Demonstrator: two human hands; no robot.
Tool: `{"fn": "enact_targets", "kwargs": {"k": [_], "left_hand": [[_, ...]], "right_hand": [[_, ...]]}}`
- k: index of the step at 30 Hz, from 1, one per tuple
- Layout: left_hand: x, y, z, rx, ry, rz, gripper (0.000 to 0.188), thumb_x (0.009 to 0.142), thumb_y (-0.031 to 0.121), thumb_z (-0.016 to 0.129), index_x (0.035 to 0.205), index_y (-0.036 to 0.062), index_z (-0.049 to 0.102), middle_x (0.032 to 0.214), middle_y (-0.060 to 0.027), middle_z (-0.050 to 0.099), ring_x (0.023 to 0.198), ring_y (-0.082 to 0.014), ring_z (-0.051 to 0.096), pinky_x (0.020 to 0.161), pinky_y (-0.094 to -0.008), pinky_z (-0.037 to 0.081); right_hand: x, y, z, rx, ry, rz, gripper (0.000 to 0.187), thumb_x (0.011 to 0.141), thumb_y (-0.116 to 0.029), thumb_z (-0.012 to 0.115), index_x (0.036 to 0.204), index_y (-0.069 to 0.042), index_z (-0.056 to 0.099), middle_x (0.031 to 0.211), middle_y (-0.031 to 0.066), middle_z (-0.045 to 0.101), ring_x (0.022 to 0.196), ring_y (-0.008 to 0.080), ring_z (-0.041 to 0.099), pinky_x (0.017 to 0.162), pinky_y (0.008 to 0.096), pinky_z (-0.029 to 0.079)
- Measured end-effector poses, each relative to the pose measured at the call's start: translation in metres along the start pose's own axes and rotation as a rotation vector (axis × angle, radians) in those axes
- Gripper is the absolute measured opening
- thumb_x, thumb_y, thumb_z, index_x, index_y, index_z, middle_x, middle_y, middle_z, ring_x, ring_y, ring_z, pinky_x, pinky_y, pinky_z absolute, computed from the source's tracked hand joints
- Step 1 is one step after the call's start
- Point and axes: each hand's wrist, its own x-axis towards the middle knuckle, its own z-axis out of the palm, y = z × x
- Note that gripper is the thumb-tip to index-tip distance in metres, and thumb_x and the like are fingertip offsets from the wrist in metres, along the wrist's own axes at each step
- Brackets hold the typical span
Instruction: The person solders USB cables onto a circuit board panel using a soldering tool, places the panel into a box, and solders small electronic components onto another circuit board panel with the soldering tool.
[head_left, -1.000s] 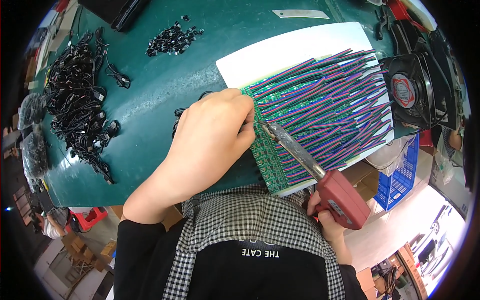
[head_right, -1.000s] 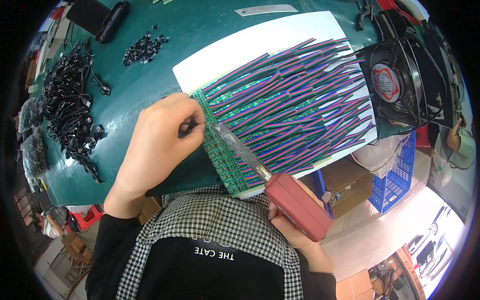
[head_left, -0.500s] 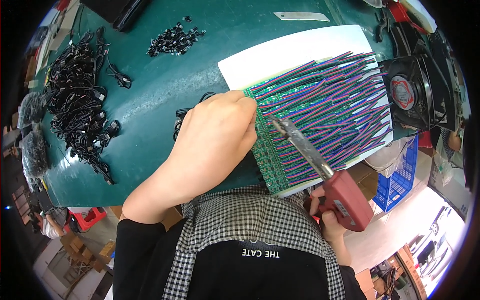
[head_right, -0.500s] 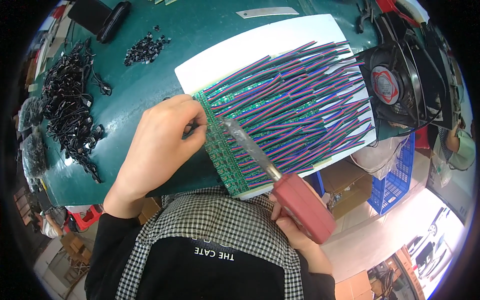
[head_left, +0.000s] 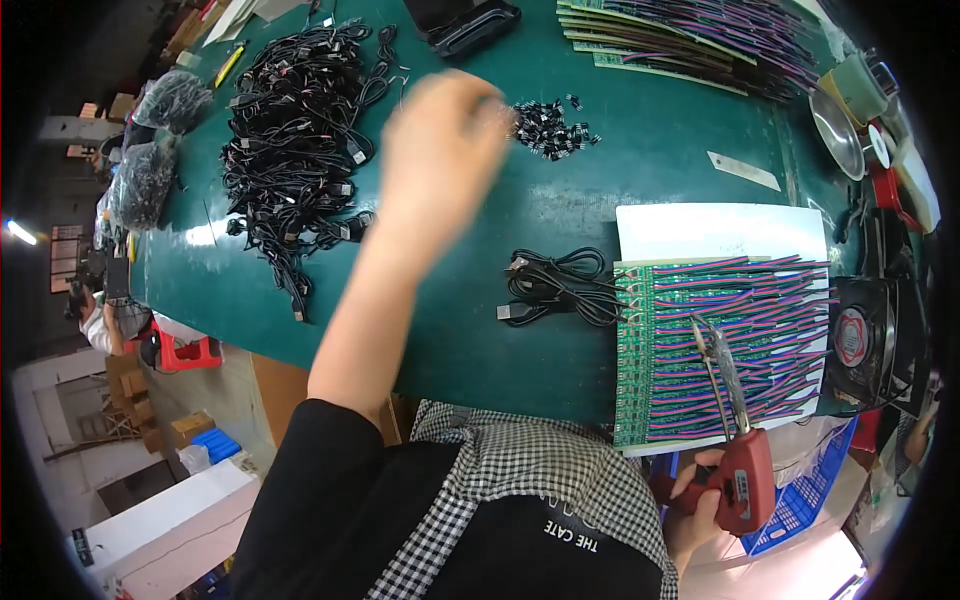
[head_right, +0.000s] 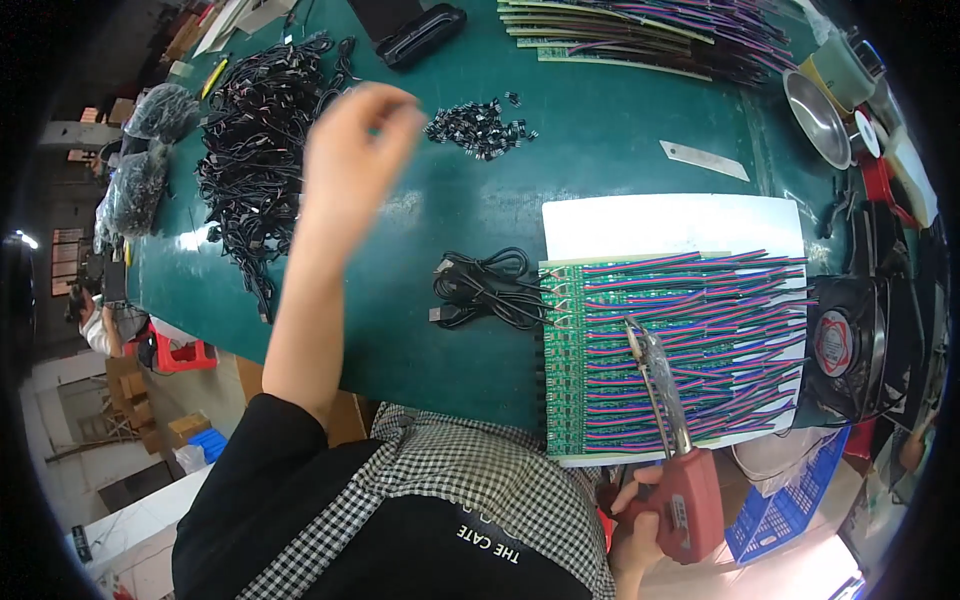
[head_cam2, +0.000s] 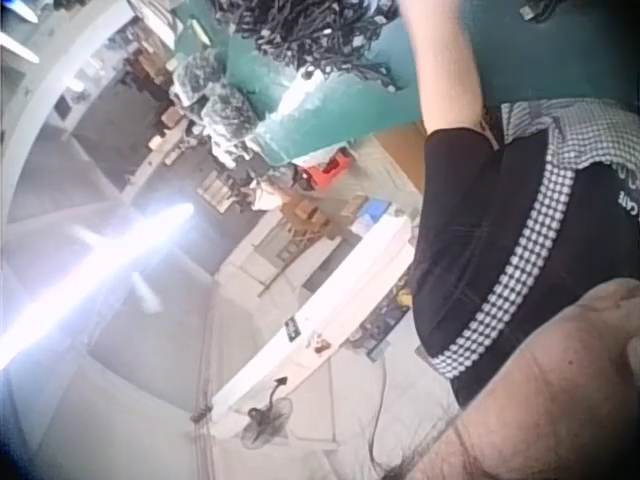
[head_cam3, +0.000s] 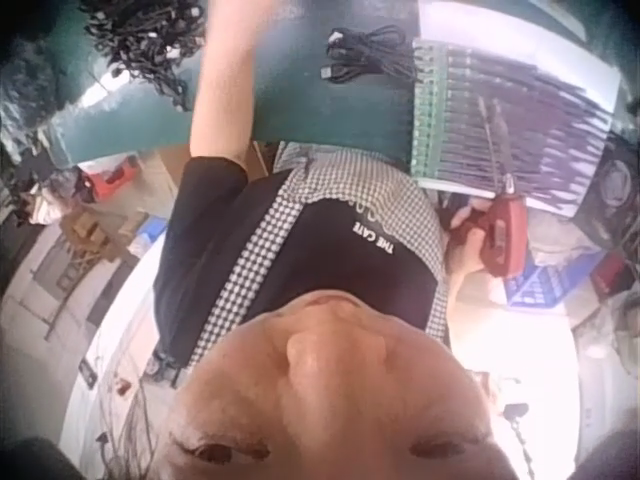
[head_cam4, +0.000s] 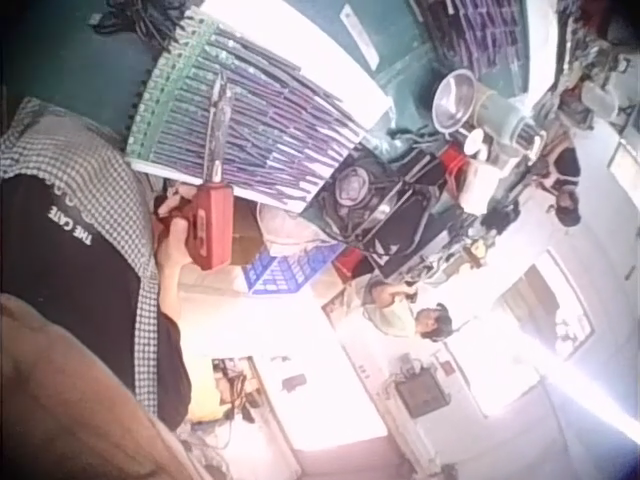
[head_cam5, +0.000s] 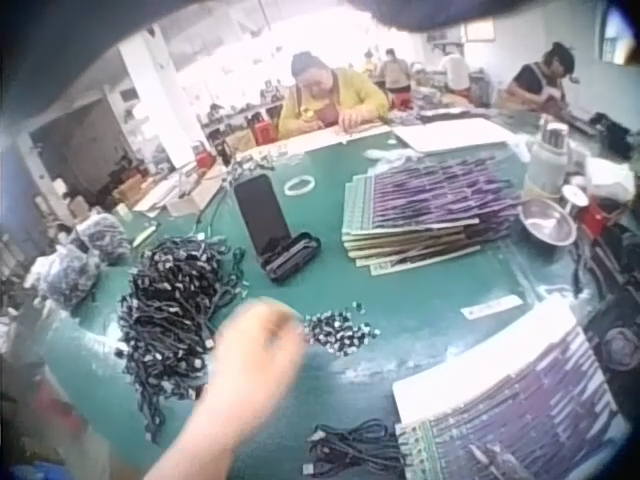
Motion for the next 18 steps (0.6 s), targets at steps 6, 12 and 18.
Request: {"fn": "enact_targets", "kwargs": {"k": [6,12,18], "left_hand": [[0.052,-0.118,0.002,0.394,-0.005,-0.31,0.032,0.08,0.028,0.065,0.084,-0.0037,0.066,0.079,-0.0182,0.065,0.078,-0.03,0.064,0.072,-0.0364,0.049],[0.038,-0.082,-0.009,-0.467,-0.045,-0.46,0.019,0.082,0.01,0.067,0.094,-0.004,0.068,0.077,-0.0031,0.064,0.069,-0.0083,0.057,0.062,-0.0206,0.045],[-0.033,0.022,-0.017,-0.799,-0.471,-0.307,0.011,0.079,0.006,0.067,0.086,-0.0018,0.065,0.07,-0.0015,0.062,0.065,-0.0052,0.055,0.06,-0.0191,0.043]], "right_hand": [[-0.003,-0.001,0.005,-0.025,0.025,-0.001,0.062,0.08,-0.042,0.067,0.114,0.004,0.044,0.1,0.0134,0.054,0.06,0.0169,0.053,0.049,0.0253,0.041],[-0.002,-0.003,0.008,-0.012,0.042,-0.044,0.062,0.08,-0.041,0.068,0.114,0.006,0.046,0.097,0.0124,0.057,0.059,0.0159,0.053,0.051,0.0252,0.041],[-0.006,-0.005,0.005,0.083,-0.034,0.064,0.056,0.079,-0.034,0.068,0.115,0.005,0.048,0.102,0.0125,0.057,0.063,0.0158,0.053,0.055,0.0269,0.043]]}}
